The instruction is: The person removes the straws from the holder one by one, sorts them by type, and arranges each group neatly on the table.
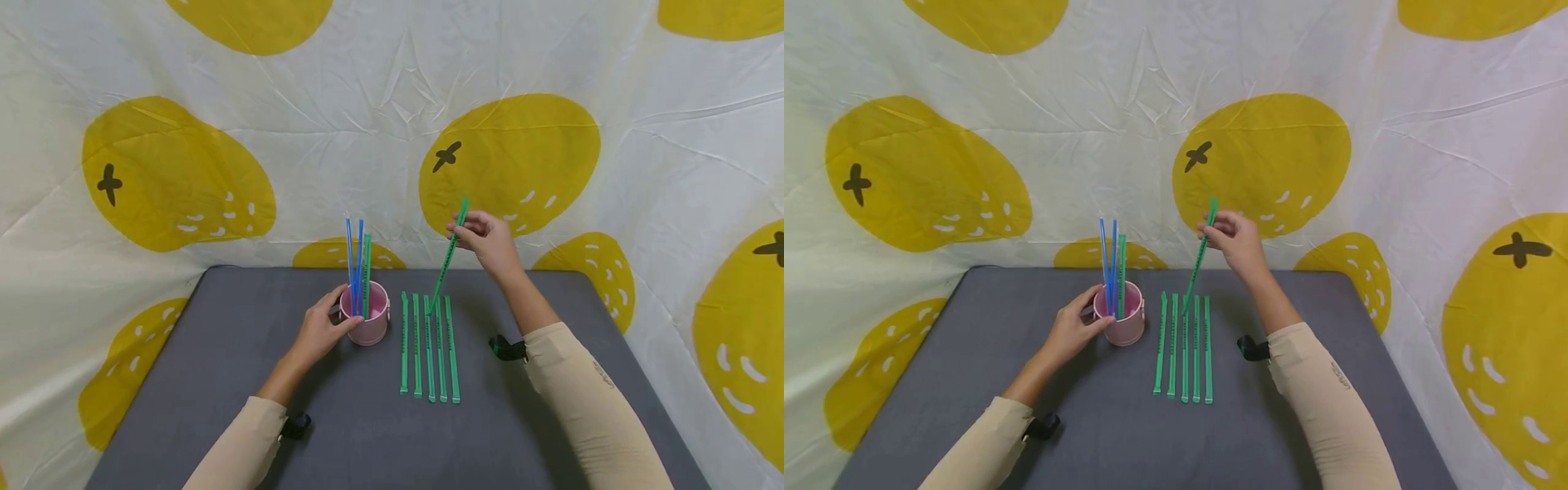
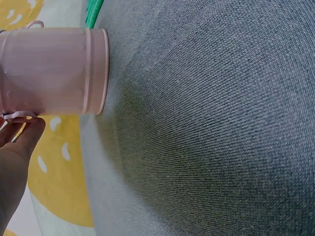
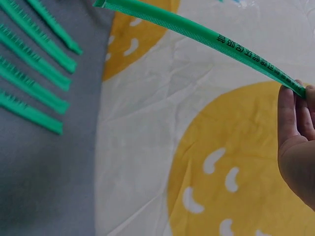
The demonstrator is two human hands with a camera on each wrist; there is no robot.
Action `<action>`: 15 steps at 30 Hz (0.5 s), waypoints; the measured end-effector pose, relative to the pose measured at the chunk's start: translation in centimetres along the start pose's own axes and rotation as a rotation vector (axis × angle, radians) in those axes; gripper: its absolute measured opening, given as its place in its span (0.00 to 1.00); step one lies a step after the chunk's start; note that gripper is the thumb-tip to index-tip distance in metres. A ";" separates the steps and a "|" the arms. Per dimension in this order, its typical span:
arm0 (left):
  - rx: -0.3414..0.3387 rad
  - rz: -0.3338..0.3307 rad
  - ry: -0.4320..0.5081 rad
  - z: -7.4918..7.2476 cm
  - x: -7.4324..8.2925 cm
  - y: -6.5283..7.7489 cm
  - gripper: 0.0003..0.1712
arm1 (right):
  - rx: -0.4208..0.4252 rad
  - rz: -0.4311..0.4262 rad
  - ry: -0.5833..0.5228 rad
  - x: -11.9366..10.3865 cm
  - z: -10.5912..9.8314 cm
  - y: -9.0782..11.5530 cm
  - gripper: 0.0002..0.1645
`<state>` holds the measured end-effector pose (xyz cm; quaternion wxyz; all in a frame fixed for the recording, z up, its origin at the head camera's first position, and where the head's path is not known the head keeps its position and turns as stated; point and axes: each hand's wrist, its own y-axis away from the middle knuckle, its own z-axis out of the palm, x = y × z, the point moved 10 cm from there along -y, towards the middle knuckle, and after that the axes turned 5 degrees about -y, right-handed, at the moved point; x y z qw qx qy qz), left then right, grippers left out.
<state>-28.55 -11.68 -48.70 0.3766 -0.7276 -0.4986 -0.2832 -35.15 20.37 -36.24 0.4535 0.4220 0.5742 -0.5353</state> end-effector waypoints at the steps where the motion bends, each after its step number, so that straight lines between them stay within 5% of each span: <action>1: 0.000 0.001 0.000 0.0 0.0 0.0 0.44 | 0.001 0.013 0.021 0.4 -0.2 0.1 0.21; 15: -0.002 0.003 -0.012 0.1 -0.3 -0.1 0.43 | -0.038 0.133 0.271 6.2 -2.9 2.0 0.23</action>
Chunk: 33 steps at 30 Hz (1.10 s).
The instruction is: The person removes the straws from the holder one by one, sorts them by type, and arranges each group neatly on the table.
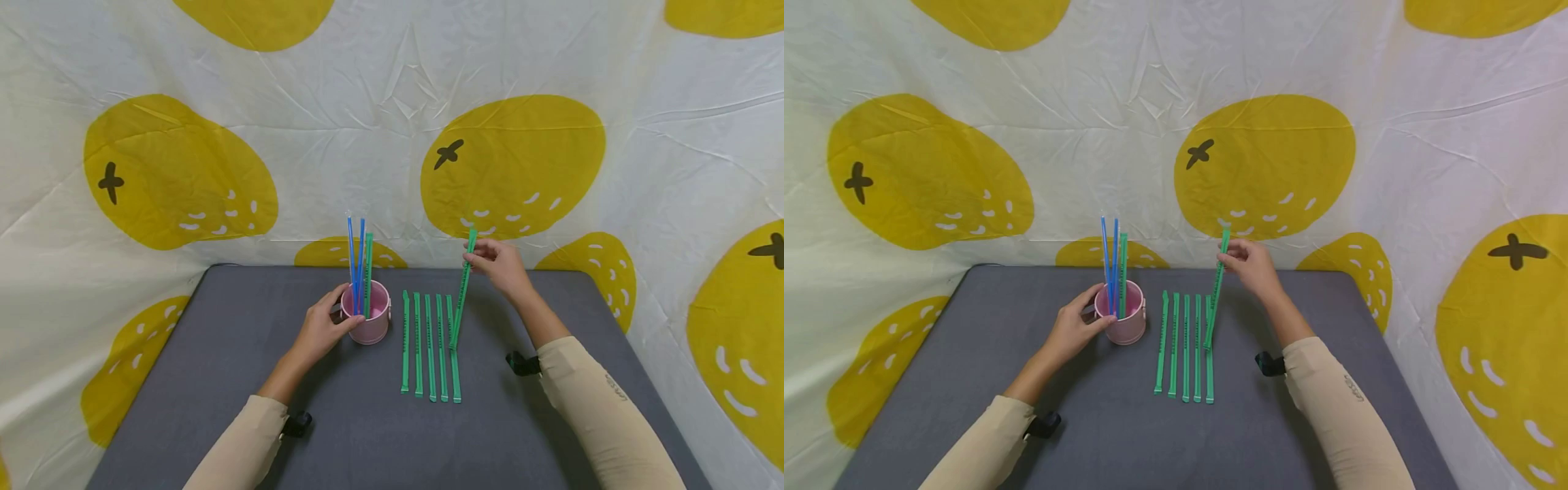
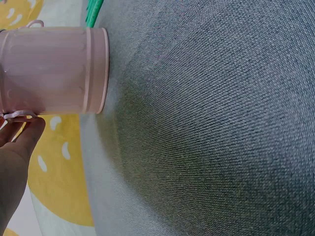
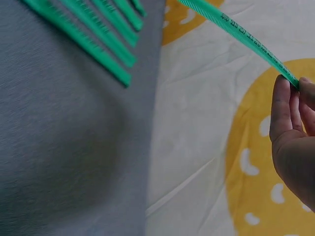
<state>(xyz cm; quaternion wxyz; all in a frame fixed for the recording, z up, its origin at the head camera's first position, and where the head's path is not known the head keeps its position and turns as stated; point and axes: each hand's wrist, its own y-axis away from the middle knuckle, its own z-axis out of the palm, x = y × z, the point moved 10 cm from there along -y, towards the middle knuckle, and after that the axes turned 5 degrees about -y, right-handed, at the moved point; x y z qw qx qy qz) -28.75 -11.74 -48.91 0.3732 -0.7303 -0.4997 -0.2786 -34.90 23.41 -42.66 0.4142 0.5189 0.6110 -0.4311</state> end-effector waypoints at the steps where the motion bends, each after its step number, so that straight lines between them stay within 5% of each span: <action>1: 0.000 -0.003 0.000 0.0 0.0 0.0 0.43 | -0.008 0.010 0.002 0.5 0.1 0.1 0.23; 16: 0.001 -0.010 0.016 -0.3 0.2 -0.1 0.44 | -0.129 0.166 0.173 7.3 0.6 2.0 0.30; 33: -0.012 -0.026 0.003 -0.1 0.0 -0.1 0.45 | -0.203 0.282 0.082 12.4 2.3 2.8 0.28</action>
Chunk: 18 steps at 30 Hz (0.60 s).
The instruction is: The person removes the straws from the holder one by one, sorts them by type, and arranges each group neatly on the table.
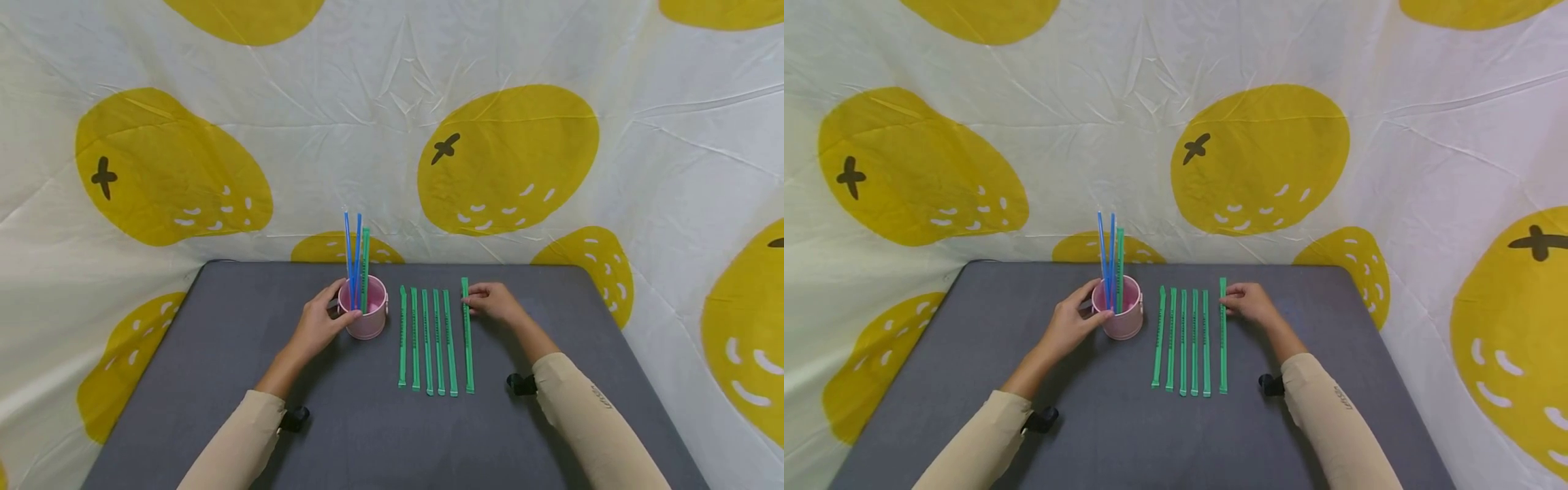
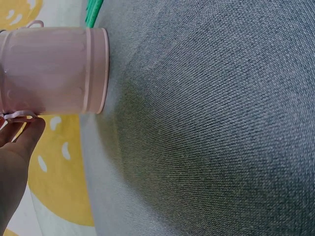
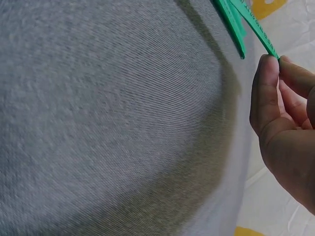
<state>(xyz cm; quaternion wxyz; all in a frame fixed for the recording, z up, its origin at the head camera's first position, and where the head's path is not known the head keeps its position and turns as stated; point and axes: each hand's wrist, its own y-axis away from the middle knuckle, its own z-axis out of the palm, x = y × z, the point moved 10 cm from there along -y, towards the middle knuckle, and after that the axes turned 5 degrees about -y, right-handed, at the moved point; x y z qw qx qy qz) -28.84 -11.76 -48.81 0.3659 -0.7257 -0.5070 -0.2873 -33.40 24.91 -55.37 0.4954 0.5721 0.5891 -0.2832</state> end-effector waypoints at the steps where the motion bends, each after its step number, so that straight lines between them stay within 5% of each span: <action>1: 0.001 -0.002 -0.003 0.0 0.0 0.0 0.45 | -0.004 0.011 -0.025 0.1 0.2 0.0 0.27; 18: -0.003 -0.013 0.000 0.2 -0.4 0.0 0.45 | -0.031 0.083 -0.096 1.1 1.7 0.2 0.25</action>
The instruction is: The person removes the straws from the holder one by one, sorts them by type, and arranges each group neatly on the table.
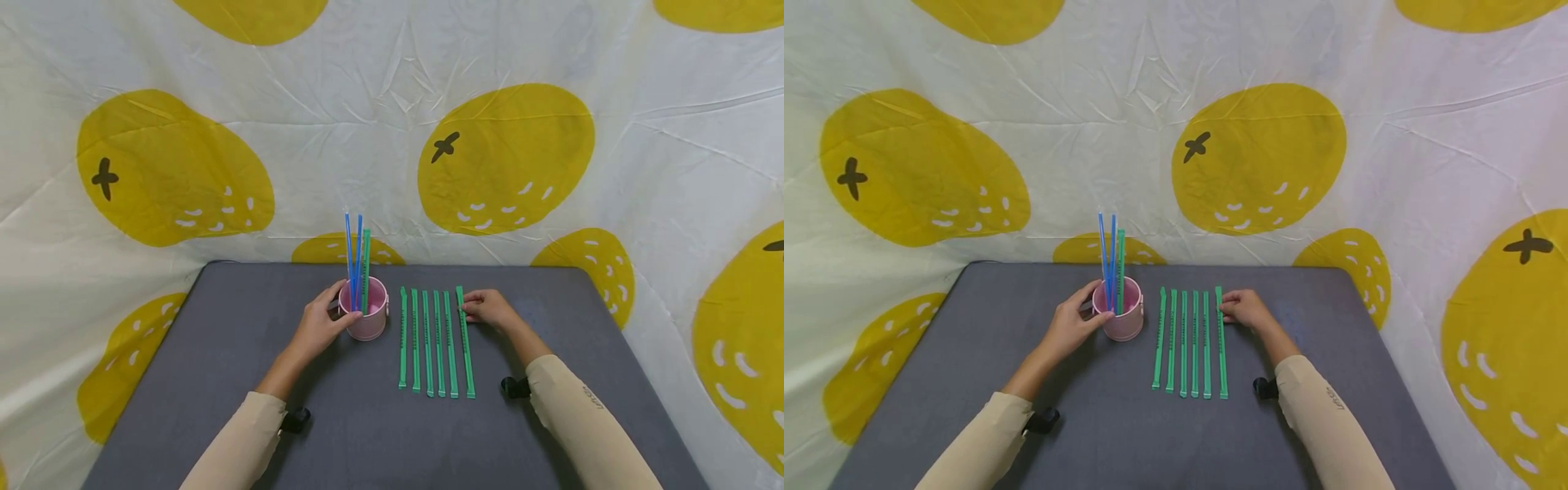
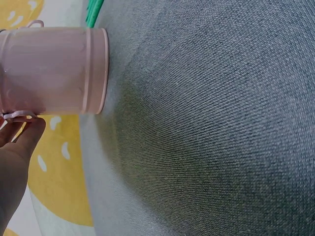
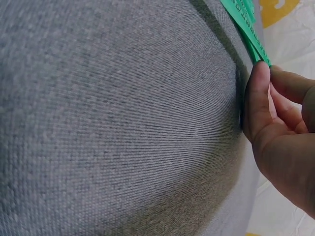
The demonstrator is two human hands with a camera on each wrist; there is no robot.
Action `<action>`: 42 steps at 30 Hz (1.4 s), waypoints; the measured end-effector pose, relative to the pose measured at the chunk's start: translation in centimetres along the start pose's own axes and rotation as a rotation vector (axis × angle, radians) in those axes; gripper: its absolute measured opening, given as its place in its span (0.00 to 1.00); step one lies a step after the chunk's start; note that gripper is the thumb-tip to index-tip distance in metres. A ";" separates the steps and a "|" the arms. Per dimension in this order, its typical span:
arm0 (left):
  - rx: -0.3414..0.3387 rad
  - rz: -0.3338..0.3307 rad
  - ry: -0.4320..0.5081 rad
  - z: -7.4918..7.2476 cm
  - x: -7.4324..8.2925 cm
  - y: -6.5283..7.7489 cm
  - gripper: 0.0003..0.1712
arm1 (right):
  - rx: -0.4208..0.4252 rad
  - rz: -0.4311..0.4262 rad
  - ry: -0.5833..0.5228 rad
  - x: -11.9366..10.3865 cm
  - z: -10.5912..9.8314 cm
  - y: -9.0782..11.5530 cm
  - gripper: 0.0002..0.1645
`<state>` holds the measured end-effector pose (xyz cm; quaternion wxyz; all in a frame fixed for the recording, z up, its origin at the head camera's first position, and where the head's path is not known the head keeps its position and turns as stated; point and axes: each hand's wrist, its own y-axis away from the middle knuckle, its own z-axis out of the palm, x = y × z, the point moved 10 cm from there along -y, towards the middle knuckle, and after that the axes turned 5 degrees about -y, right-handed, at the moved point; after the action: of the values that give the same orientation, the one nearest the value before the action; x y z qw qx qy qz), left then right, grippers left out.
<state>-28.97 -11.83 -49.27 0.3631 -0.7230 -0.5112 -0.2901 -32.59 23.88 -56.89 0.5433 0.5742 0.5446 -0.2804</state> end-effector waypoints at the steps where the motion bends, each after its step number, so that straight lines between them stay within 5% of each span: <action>1: 0.002 0.000 0.003 0.0 0.0 0.0 0.45 | -0.003 0.000 -0.003 0.0 0.0 0.0 0.25; 19: 0.005 0.013 0.000 0.1 0.2 0.1 0.44 | 0.171 0.043 0.136 0.1 -0.4 0.1 0.14; 42: 0.021 0.044 -0.023 0.1 0.0 0.4 0.44 | 0.147 -0.018 0.366 -1.1 0.5 0.3 0.13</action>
<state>-28.53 -11.81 -49.41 0.3713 -0.7334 -0.5023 -0.2683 -32.43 23.09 -55.95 0.3894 0.6488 0.6174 -0.2149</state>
